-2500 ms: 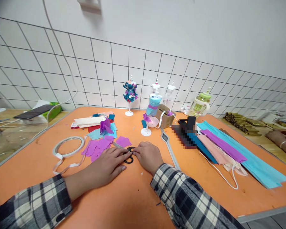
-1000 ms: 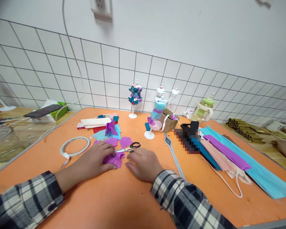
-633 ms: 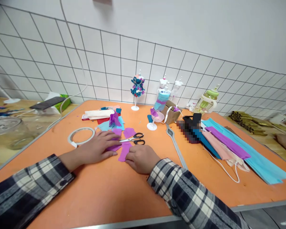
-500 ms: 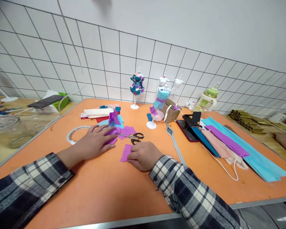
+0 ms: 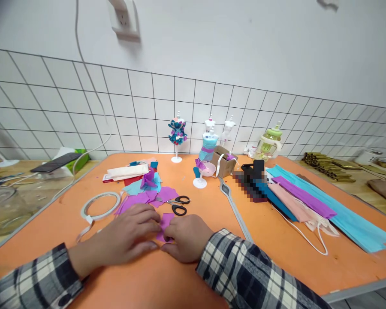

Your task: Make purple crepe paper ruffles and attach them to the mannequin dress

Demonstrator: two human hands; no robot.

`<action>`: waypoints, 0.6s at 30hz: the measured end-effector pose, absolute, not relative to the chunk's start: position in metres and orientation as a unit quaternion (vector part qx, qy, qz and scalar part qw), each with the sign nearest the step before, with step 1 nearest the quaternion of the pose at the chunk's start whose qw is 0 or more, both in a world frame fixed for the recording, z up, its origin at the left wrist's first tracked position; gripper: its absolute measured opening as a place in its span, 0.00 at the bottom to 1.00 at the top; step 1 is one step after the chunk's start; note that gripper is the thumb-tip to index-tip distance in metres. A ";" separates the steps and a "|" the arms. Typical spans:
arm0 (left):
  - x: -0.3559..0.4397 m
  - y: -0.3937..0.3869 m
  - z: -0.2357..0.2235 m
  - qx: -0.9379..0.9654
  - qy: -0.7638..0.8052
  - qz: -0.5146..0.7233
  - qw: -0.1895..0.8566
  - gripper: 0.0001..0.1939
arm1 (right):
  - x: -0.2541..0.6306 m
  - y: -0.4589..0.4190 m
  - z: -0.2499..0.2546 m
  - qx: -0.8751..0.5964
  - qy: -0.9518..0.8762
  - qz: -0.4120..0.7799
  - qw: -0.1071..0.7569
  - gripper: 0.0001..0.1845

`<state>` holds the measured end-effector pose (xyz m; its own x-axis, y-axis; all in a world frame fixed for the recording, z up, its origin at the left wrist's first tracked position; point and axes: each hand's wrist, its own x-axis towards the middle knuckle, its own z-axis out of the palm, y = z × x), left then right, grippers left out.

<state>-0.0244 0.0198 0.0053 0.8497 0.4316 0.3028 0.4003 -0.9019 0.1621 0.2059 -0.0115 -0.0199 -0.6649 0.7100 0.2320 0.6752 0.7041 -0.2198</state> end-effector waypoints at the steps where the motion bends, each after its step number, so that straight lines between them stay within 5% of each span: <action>1: -0.020 0.017 0.001 0.959 0.224 0.168 0.055 0.07 | 0.204 -0.012 -0.021 -0.382 -0.912 0.048 0.140 0.07; 18: -0.010 0.009 -0.005 0.949 0.270 0.155 0.058 0.07 | 0.192 -0.017 -0.020 -0.472 -0.867 0.076 0.143 0.07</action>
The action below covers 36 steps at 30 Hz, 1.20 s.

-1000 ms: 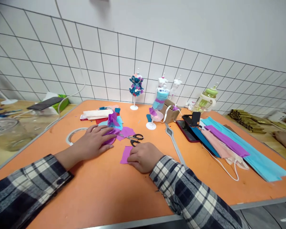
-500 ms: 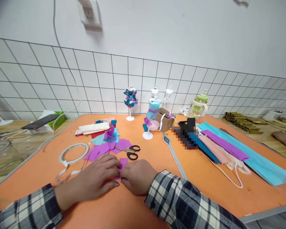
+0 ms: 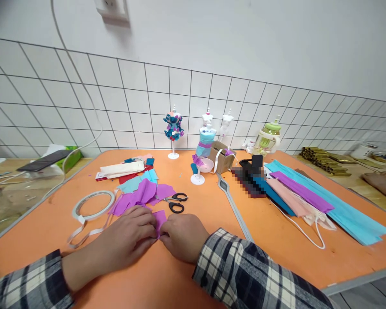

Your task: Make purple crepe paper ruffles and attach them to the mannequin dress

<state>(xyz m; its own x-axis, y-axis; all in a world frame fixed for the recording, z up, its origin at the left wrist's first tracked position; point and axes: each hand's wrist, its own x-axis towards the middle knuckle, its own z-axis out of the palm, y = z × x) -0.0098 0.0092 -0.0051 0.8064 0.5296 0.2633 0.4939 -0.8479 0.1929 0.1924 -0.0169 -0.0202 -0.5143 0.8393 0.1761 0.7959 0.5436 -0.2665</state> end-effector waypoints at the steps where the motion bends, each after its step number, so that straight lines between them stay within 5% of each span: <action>1: -0.009 0.009 -0.005 0.947 0.276 0.152 0.059 0.06 | 0.192 -0.016 -0.021 -0.471 -0.868 0.071 0.139 0.08; 36: -0.003 0.005 -0.009 0.936 0.333 0.113 -0.001 0.10 | 0.193 -0.012 -0.024 -0.489 -0.849 0.107 0.170 0.06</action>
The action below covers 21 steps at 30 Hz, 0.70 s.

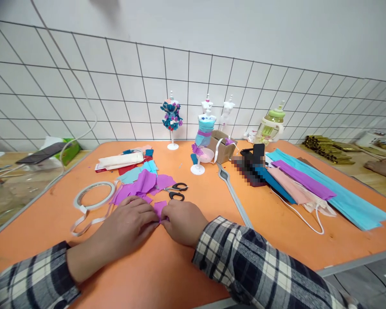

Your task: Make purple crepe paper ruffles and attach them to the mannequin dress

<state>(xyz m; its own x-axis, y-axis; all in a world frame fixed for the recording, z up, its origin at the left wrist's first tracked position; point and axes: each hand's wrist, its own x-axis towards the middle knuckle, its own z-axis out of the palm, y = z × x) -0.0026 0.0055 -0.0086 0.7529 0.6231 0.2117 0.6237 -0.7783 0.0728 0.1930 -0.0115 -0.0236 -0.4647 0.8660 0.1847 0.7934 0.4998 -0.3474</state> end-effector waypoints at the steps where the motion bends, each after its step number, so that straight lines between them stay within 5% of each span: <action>1: -0.003 0.006 -0.009 -0.937 -0.332 -0.111 0.000 0.10 | 0.193 -0.012 -0.024 -0.486 -0.853 0.093 0.167 0.07; 21: -0.008 0.012 -0.025 -0.932 -0.343 -0.098 -0.062 0.10 | 0.193 -0.009 -0.017 -0.507 -0.836 0.137 0.163 0.06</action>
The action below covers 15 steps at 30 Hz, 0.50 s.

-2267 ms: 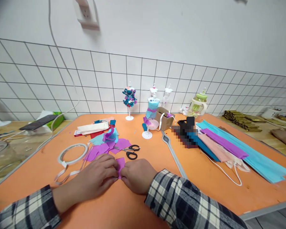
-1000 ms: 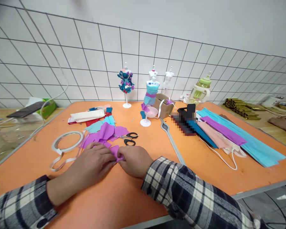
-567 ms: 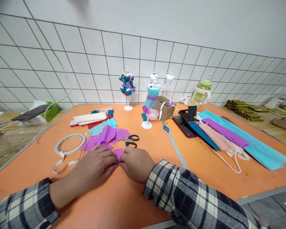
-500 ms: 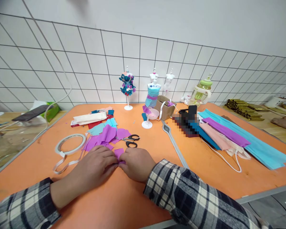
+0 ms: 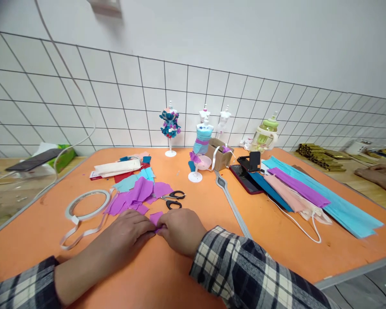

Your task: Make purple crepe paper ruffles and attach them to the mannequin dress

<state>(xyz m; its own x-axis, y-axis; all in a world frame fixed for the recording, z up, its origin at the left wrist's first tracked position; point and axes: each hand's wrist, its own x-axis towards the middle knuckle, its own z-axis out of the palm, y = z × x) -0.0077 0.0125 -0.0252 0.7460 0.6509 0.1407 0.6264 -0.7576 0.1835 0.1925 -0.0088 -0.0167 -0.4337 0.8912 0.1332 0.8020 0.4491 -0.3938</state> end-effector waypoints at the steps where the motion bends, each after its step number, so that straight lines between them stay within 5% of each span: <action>1: -0.008 0.013 -0.026 0.931 0.345 0.100 0.068 0.09 | 0.193 -0.008 -0.017 -0.510 -0.831 0.148 0.167 0.05; 15: -0.004 0.009 -0.015 0.940 0.332 0.072 0.043 0.11 | 0.191 -0.010 -0.018 -0.521 -0.837 0.109 0.128 0.08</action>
